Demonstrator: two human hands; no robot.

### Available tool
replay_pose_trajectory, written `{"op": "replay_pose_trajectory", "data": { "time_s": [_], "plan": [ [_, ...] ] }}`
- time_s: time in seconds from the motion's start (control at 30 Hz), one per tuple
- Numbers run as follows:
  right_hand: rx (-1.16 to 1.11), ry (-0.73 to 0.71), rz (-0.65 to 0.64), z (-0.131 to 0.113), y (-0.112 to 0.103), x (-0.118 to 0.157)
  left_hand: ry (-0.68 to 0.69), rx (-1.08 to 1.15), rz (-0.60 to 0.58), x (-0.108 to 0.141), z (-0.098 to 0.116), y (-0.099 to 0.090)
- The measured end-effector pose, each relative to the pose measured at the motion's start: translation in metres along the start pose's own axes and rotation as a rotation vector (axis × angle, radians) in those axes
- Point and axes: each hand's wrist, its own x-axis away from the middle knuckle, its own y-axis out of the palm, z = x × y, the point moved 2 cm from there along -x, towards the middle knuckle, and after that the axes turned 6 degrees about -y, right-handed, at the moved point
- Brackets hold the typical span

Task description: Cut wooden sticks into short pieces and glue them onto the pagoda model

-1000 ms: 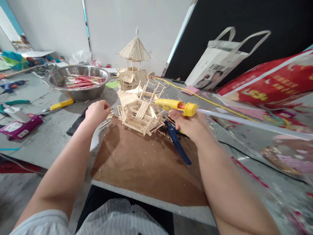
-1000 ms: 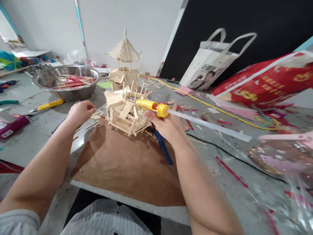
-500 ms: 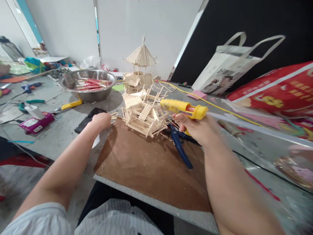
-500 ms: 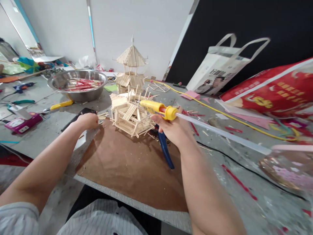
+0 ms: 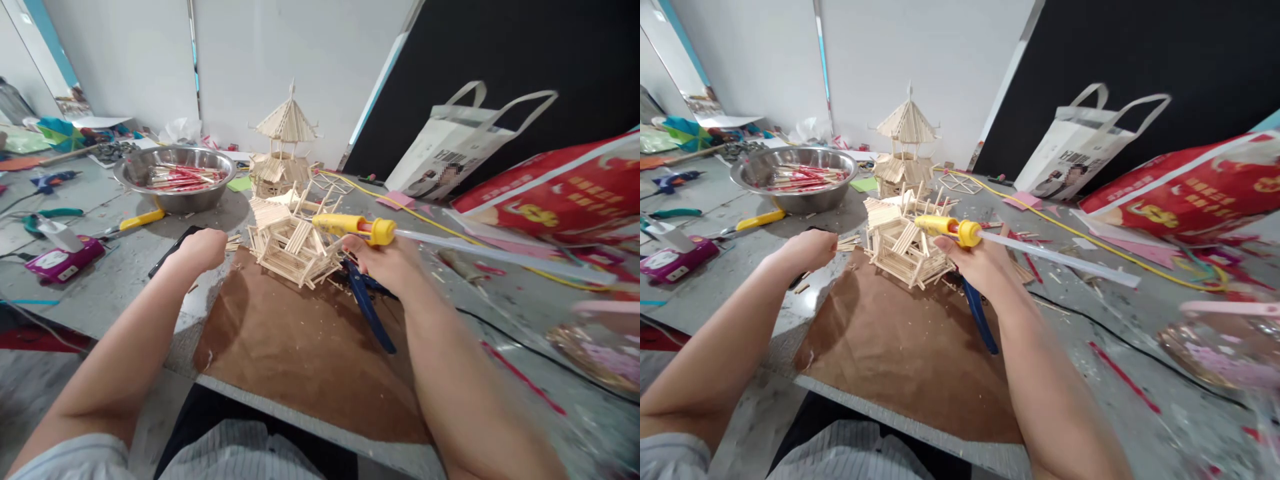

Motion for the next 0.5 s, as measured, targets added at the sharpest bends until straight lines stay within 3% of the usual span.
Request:
{"op": "replay_pose_trajectory", "data": {
  "time_s": [0.13, 0.33, 0.4, 0.5],
  "plan": [
    [0.062, -0.019, 0.011, -0.012, 0.003, -0.015, 0.053, 0.147, 0.131, 0.012, 0.007, -0.014],
    [0.070, 0.015, 0.014, -0.019, 0.006, -0.021, 0.315, 0.570, 0.206, 0.016, 0.049, -0.006],
    [0.074, 0.022, 0.010, -0.016, 0.008, -0.019, 0.346, 0.709, 0.202, 0.016, 0.060, -0.002],
    [0.076, 0.008, -0.003, -0.010, 0.011, -0.016, 0.350, 0.913, 0.105, 0.016, 0.069, 0.004]
  ]
}}
